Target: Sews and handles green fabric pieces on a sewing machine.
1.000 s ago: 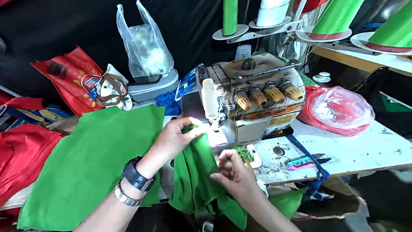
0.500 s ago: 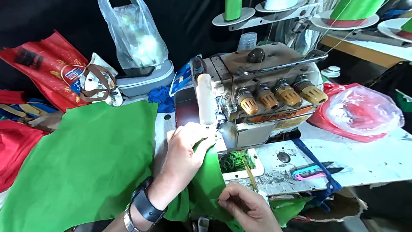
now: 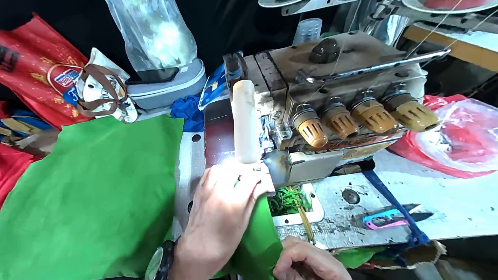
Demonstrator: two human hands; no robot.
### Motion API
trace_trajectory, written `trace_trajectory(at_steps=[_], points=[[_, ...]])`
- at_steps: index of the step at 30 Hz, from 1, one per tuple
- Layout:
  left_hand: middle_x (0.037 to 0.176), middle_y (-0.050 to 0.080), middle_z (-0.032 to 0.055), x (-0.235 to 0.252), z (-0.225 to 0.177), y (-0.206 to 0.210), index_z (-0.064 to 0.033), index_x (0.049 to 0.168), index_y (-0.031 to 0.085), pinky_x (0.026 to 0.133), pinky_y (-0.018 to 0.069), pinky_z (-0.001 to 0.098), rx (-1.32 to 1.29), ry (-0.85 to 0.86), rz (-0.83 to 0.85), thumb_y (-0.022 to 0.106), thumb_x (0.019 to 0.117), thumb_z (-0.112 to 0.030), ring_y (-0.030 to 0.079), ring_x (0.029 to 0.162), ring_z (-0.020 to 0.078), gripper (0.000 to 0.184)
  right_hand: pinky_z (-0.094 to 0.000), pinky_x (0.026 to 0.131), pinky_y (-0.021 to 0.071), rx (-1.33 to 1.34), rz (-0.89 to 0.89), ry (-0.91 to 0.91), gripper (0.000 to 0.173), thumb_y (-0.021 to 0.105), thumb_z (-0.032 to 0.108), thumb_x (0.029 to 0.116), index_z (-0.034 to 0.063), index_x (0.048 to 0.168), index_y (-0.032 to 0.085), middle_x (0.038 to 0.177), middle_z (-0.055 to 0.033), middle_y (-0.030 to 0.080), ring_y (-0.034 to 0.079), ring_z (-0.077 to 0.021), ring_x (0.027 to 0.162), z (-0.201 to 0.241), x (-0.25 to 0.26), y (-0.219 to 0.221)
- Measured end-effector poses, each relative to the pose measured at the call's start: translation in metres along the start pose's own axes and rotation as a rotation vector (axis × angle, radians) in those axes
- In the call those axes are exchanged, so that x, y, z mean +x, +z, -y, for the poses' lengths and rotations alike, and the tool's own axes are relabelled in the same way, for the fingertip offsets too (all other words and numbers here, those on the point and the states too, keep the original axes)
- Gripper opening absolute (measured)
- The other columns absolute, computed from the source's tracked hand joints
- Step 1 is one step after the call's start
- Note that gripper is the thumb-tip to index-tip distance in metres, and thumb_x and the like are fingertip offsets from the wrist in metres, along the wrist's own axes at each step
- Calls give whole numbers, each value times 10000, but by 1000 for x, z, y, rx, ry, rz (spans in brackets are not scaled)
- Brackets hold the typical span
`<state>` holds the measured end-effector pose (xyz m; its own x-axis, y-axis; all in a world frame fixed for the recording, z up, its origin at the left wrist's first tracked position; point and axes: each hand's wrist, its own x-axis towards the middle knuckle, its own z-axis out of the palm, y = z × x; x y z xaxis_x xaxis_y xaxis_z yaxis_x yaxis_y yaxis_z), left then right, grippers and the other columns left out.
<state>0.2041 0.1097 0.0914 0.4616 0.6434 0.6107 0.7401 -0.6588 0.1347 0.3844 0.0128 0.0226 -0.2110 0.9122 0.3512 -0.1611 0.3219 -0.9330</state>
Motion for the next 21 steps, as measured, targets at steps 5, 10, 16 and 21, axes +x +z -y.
trace_trajectory(at_steps=[5,10,16,21], points=[[1130,709,75,-15,-11,4,-128,1122,756,939,469,362,42,-78,-25,541,1029,-425,627,1097,202,378,-159,857,550,41,0,38,51,659,50,980,-1,978,658,990,-25,674,640,21,964,8,-2,-8],[1072,736,49,-7,-8,6,-108,1074,777,944,489,361,-25,-137,-69,610,987,-356,653,1055,176,312,-155,835,563,-4,-12,7,39,656,62,983,56,1022,654,1009,2,672,646,18,964,11,9,-16],[1103,731,44,-5,-10,8,-109,1098,774,954,500,403,-35,-156,-81,643,951,-345,654,1083,209,307,-148,820,561,-65,-77,20,53,657,32,971,54,1017,670,1017,12,668,640,25,939,6,8,-15],[1247,699,100,-17,-19,12,-62,1198,730,1010,482,479,-8,-174,-52,619,957,-518,633,1172,273,528,-155,800,574,-110,-145,8,65,667,49,964,40,1028,677,993,9,676,651,17,892,-9,0,-11]])
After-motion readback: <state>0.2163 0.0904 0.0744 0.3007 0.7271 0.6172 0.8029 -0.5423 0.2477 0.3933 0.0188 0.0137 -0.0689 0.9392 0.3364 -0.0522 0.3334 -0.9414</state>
